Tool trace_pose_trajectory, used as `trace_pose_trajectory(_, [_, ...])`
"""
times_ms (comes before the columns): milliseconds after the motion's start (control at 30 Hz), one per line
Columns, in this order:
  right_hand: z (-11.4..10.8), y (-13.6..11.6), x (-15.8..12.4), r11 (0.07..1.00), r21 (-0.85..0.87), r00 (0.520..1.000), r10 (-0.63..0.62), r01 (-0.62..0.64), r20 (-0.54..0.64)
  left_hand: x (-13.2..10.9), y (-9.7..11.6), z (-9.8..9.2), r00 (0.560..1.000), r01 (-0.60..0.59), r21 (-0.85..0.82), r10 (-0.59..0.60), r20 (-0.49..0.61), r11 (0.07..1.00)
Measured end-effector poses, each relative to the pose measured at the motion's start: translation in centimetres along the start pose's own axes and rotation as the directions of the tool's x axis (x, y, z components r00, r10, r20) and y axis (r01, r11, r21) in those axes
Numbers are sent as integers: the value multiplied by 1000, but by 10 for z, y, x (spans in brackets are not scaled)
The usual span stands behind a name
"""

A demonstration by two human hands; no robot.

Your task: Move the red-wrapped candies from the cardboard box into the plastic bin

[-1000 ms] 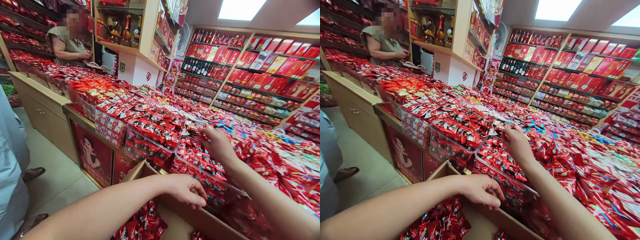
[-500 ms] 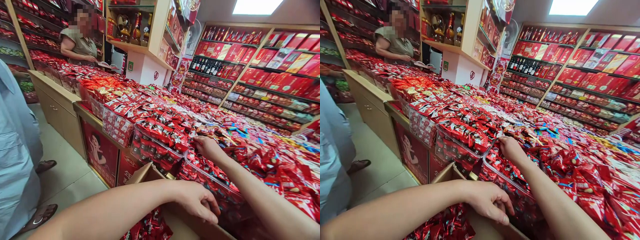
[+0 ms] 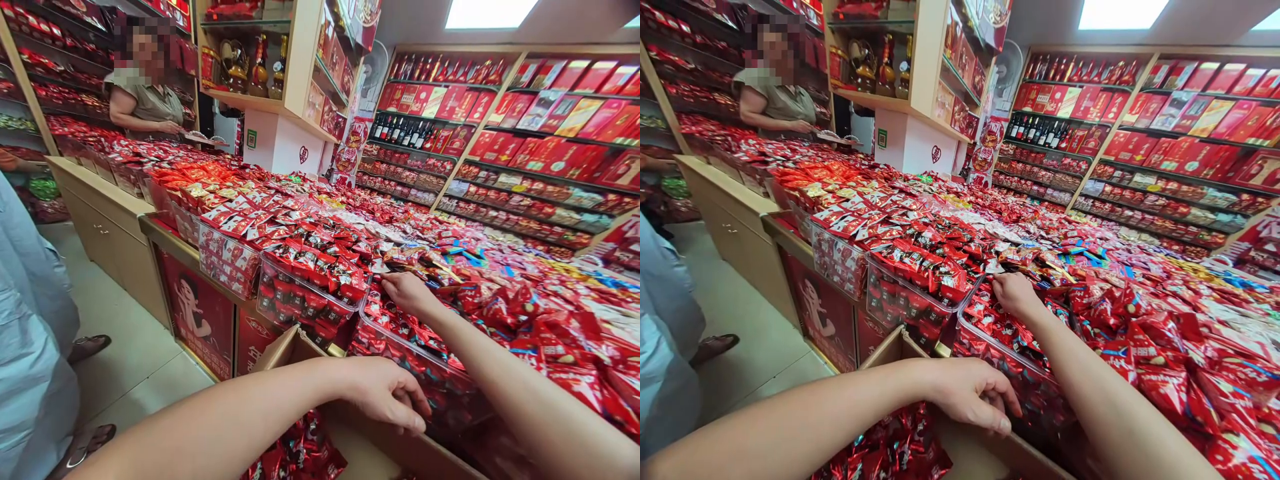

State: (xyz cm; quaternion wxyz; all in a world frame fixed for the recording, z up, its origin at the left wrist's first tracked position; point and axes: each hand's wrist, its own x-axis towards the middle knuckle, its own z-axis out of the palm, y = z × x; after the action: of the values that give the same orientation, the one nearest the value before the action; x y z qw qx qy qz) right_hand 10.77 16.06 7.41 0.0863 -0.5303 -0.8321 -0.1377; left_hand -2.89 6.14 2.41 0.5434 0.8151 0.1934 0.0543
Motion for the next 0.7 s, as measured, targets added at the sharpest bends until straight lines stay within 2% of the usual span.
trace_pose_trajectory(167, [0, -6, -5, 999, 27, 999, -41, 42, -21, 0, -1, 2, 1000, 8, -78, -6, 20, 997])
trace_pose_trajectory(333, [8, -7, -5, 988, 82, 990, -129, 134, -63, 7, -16, 7, 998, -2, -151, 10, 55, 989])
trace_pose_trajectory(400, [0, -6, -4, 987, 78, 988, -131, 138, -87, 9, -21, 9, 999, 6, -171, 1, 43, 985])
trace_pose_trajectory(467, [-17, -8, -12, 988, 81, 982, -117, 130, -151, 9, -21, 9, 999, 14, -176, -8, 31, 984])
trace_pose_trajectory(533, [-37, -17, -35, 977, 155, 953, -99, 148, -286, 7, -17, 9, 1000, 20, -170, -17, 23, 985])
trace_pose_trajectory(600, [-50, -33, -74, 919, 330, 895, -50, 215, -443, 4, -12, 8, 1000, 11, -140, -8, 28, 990])
trace_pose_trajectory(667, [-51, -54, -119, 803, 533, 930, -71, 267, -360, 2, -8, 7, 1000, 2, -106, 1, 24, 994])
trace_pose_trajectory(700, [-46, -65, -140, 783, 558, 939, -95, 275, -330, 1, -6, 7, 1000, 2, -108, 0, 24, 994])
